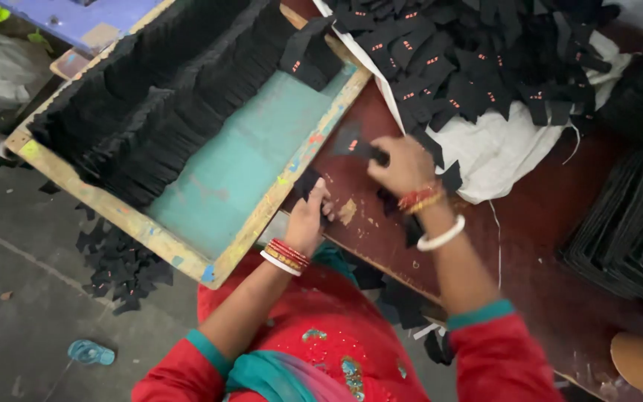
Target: Picking up individual printed fabric labels from a pile and stacking them into neat bundles on a workbench.
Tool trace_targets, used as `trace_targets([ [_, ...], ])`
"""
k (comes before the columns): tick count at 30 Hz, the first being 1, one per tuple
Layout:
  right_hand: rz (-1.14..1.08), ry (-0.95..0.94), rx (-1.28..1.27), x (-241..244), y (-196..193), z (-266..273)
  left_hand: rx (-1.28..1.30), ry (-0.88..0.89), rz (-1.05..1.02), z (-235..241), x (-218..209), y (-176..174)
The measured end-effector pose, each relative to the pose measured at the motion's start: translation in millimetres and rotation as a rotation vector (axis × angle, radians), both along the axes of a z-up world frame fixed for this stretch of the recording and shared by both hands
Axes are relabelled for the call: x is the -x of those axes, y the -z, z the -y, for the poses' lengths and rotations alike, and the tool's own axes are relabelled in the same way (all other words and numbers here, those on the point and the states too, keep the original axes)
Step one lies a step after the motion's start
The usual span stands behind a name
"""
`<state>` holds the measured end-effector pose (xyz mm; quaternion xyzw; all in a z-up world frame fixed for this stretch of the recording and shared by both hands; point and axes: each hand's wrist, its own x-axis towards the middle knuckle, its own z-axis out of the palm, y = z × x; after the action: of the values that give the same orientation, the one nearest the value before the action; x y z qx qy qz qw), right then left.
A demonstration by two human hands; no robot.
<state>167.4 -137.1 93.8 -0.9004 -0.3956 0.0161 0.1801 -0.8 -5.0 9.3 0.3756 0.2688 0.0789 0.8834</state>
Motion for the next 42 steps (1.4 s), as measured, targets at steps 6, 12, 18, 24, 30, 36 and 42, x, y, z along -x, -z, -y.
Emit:
trace_targets([
  [6,-0.141,-0.055,-0.129,89.9,12.3,6.3,-0.125,-0.007,-0.002,15.8,-19.1,37.9],
  [12,-0.140,0.163,-0.039,24.1,0.8,19.5,-0.203,-0.048,0.131,21.3,-27.2,46.9],
  [18,-0.007,0.491,0.211,-71.0,73.5,31.2,-0.148,-0.016,0.256,19.2,-37.1,83.0],
  [24,-0.114,0.463,-0.125,-18.3,48.8,42.2,-0.055,0.029,0.142,16.7,-33.1,55.0],
  [30,-0.144,0.133,-0.263,79.7,36.8,24.4,0.049,0.140,0.077,29.8,-41.6,42.5],
  [36,0.085,0.316,0.056,9.5,110.0,122.9,0.095,0.061,0.233,3.7,-24.2,26.8],
  [42,0.187,0.453,0.230,16.5,137.1,134.5,0.219,0.139,0.322,-2.5,-22.2,44.5],
])
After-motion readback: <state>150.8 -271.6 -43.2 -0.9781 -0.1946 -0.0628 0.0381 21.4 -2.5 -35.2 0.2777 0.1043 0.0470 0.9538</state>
